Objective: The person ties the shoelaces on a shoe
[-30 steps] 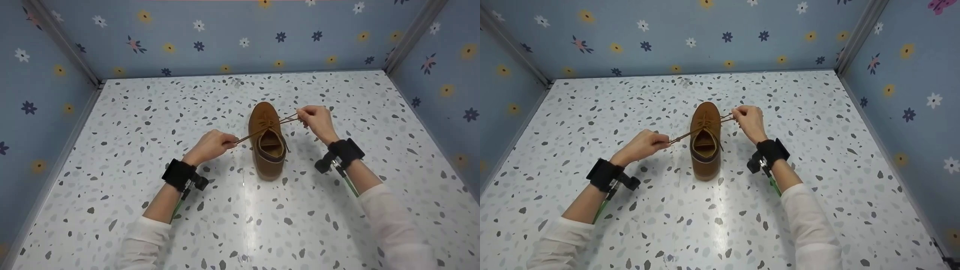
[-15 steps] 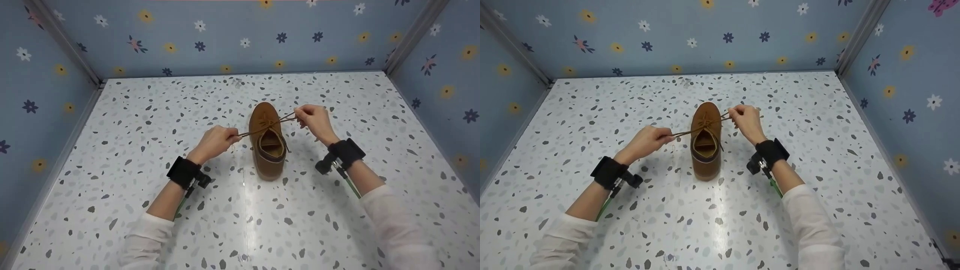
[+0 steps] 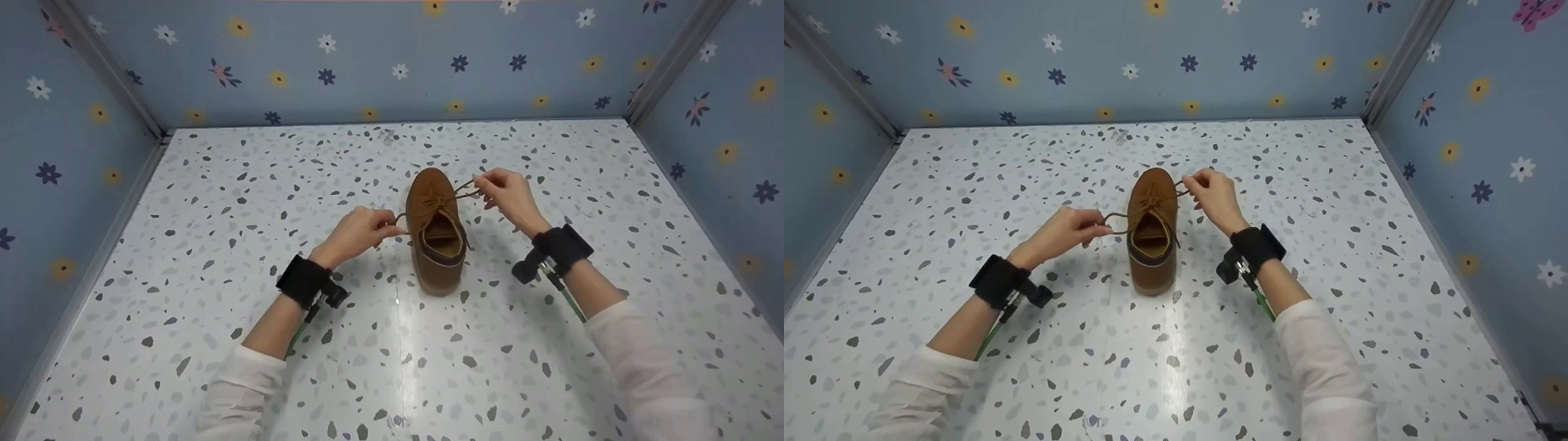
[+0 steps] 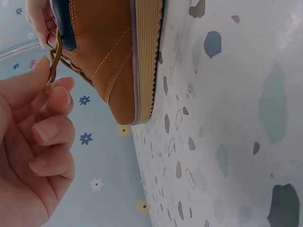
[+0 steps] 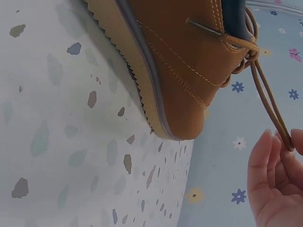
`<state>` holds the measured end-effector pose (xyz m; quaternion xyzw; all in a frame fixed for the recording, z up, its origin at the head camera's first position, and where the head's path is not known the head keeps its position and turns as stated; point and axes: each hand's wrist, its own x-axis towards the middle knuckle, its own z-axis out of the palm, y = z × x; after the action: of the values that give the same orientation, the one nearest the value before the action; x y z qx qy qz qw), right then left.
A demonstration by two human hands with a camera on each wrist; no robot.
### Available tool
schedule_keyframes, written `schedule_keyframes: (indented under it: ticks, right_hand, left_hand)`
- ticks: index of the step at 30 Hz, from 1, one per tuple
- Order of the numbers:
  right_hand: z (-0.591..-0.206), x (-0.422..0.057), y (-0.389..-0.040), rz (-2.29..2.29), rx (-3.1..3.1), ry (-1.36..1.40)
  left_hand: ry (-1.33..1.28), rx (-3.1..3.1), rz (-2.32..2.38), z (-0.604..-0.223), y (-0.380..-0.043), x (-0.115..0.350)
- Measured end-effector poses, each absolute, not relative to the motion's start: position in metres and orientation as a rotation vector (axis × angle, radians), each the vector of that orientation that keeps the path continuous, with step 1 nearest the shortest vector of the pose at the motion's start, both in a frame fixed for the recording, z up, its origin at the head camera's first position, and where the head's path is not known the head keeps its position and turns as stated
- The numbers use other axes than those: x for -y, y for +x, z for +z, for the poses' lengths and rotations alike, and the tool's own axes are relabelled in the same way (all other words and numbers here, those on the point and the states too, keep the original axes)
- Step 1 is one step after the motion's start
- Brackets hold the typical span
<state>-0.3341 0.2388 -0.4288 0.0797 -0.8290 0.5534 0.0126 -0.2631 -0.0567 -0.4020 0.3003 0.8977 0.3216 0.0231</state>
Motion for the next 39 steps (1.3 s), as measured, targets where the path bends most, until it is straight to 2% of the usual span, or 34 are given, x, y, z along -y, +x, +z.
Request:
schedule_keyframes:
  ticks: [3, 11, 18, 29, 36, 39]
  right_hand:
    - [-0.427, -0.238, -0.332, 1.73, 2.589, 0.235]
    - [-0.491, -0.261, -0.378, 1.552, 2.489, 0.222]
    - [-0.376, -0.203, -0.278, 1.482, 2.724, 0.501]
    - [-0.375, -0.188, -0.273, 1.586, 2.898, 0.665]
    - [-0.372, -0.193, -0.272, 2.265, 2.736, 0.455]
    - [-0.368, -0.196, -0.272, 2.342, 2.726, 0.379]
  left_hand:
    - [0.911, -2.766, 0.995, -0.403, -0.263, 0.056]
    - [0.856, -2.901, 1.012, -0.4, -0.267, 0.048]
    - [0.884, -2.982, 1.034, -0.387, -0.275, 0.026]
    - [0.848, -2.894, 1.095, -0.378, -0.286, -0.01]
    - [0.685, -2.921, 1.042, -0.373, -0.285, -0.024]
    - [0.594, -2.951, 1.006, -0.372, -0.284, -0.029]
